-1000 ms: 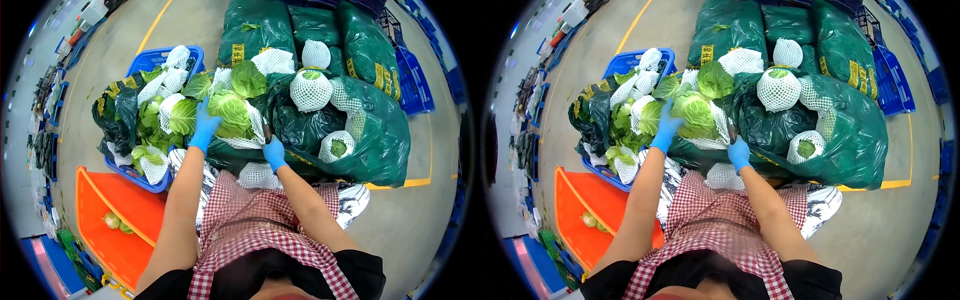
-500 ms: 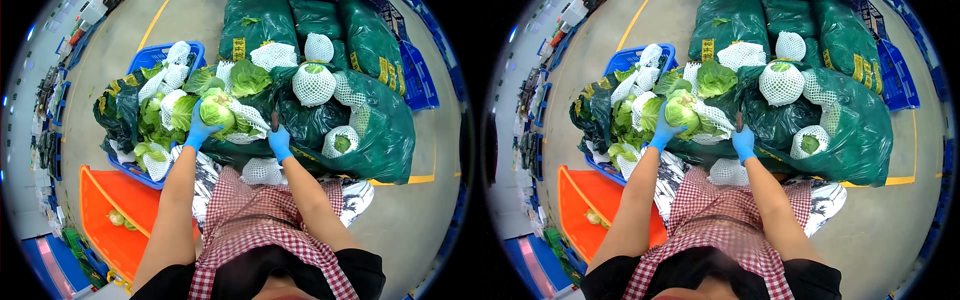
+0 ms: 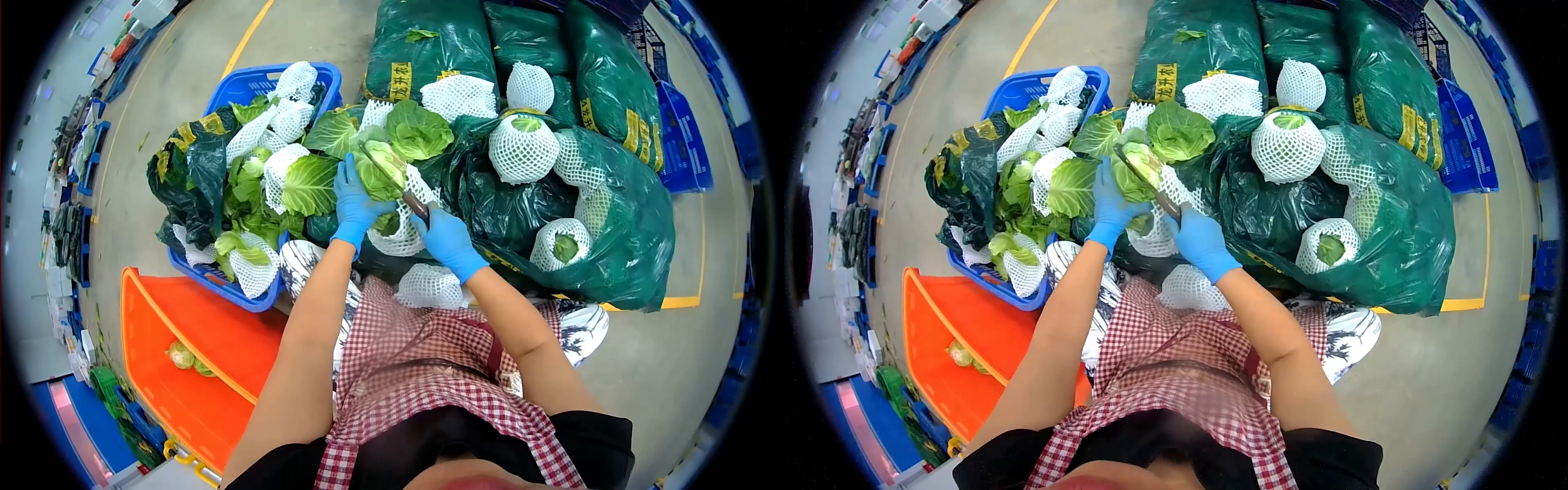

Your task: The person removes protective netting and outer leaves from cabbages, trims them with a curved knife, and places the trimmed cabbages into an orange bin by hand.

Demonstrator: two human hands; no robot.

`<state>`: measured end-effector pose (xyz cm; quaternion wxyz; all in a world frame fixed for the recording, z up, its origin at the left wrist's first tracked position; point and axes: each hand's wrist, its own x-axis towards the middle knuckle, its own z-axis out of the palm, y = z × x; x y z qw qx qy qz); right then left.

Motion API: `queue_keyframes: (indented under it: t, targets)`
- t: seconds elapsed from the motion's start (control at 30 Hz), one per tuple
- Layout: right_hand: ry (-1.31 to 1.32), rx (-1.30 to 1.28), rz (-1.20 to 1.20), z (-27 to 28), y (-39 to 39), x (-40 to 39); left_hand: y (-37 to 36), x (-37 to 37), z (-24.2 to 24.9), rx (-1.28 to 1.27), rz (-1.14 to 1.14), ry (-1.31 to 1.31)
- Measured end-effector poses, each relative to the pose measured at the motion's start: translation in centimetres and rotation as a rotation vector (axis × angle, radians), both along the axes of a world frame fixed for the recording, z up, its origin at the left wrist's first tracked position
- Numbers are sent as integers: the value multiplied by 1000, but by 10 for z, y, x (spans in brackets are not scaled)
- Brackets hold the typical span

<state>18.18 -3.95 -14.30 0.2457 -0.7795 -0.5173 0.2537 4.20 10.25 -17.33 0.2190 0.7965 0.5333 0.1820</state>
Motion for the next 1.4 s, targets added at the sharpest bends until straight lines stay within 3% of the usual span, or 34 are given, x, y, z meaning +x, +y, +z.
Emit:
queue_keyframes:
  t: [0.17,0.47,0.7,0.83,0.87,1.03,1.17,1.27,1.3,1.33,1.4]
  targets:
    - [-141,9,6,-4,-2,2,-1,4,10,-72,-9,52]
    - [-164,-51,-59,-38,28,15,-4,20,22,-120,28,201]
    - [-6,-228,30,-31,-12,37,7,18,28,-130,-67,167]
    - [21,-167,-49,-63,35,35,2,24,22,-119,-27,193]
    - [-20,-144,-38,-48,38,37,3,26,25,-121,-25,189]
    - [70,-203,-31,-69,-27,35,11,13,19,-103,-138,194]
    - [57,-213,-68,-81,34,30,-2,22,32,-159,-85,192]
    - [58,-190,-82,-83,-20,35,15,-19,1,-95,-198,-109]
    - [104,-205,-84,-97,-35,38,16,-36,-21,92,-245,-176]
    - [256,-206,-135,-102,-41,41,18,-55,-49,-13,-209,-411]
    - [581,-193,-241,-113,-39,41,8,-78,-42,-276,-166,-681]
